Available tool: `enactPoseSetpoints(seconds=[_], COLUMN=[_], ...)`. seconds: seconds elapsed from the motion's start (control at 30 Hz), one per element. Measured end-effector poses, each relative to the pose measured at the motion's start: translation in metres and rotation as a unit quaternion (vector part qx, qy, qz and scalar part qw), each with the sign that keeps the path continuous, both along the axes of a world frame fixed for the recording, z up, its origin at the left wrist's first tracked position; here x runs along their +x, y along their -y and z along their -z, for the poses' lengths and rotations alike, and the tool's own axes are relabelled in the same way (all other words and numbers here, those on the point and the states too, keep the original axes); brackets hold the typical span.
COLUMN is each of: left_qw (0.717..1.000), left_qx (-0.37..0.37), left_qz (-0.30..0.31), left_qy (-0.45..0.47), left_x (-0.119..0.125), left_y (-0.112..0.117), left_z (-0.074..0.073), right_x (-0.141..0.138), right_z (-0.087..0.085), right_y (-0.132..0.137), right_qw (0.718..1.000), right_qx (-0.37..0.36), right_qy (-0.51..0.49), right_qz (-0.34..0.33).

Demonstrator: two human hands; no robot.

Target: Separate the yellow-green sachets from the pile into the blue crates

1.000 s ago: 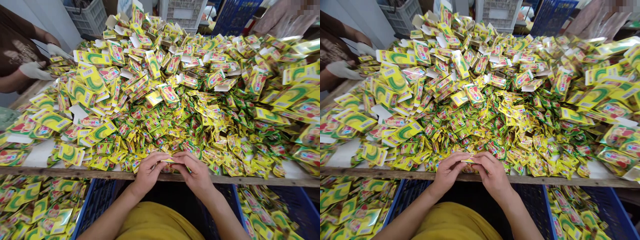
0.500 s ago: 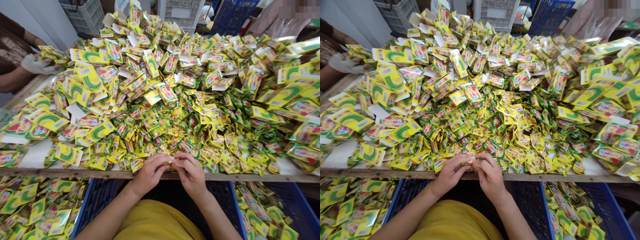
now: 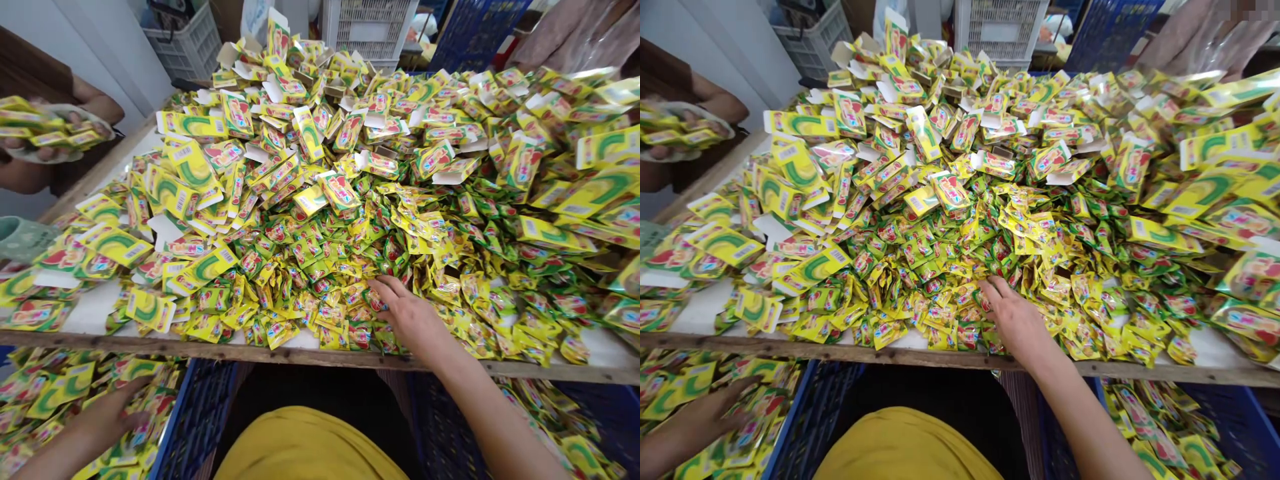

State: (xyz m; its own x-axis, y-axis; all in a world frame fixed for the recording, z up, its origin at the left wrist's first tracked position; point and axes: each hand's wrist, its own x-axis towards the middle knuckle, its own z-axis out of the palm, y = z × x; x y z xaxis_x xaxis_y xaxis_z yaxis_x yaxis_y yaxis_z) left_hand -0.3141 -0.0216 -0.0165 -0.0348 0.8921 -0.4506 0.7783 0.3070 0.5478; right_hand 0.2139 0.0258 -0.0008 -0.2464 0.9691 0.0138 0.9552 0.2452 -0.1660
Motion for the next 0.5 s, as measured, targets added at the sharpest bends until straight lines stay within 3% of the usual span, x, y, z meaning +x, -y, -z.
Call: enactPoseSetpoints(seconds=[0.03,0.1,0.2,0.23,0.3,0.4,0.43,0.5], left_qw=[1.0,0.996,0.976,0.966,0.94,0.922,0.922,0.926], left_qx=[-0.018,-0.083,-0.098,-0.085,-0.063,0.005,0.037,0.095], left_qz=[-0.023,0.003,0.119,0.163,0.244,0.294,0.293,0.278], left_qy=[-0.009,0.036,0.153,0.181,0.231,0.253,0.25,0.235], left_x=[-0.006,0.008,0.075,0.102,0.154,0.212,0.225,0.24], left_y=[0.005,0.007,-0.014,-0.024,-0.045,-0.072,-0.078,-0.09], left_z=[0.002,-0.003,-0.027,-0.036,-0.049,-0.055,-0.055,-0.053], right_x=[0.002,0.007,0.008,0.004,-0.009,-0.036,-0.045,-0.057], right_z=[-0.001,-0.005,-0.011,-0.012,-0.01,0.005,0.012,0.026], right_y=[0.0,-0.001,-0.001,-0.001,0.0,0.001,0.001,0.0], right_qw=[1.0,0.999,0.978,0.958,0.892,0.785,0.774,0.796], right_qx=[-0.001,-0.005,-0.012,-0.026,-0.082,-0.168,-0.173,-0.127], right_qy=[-0.006,-0.049,-0.203,-0.271,-0.404,-0.531,-0.537,-0.495], right_qz=[0.004,0.009,0.051,0.091,0.186,0.27,0.288,0.324])
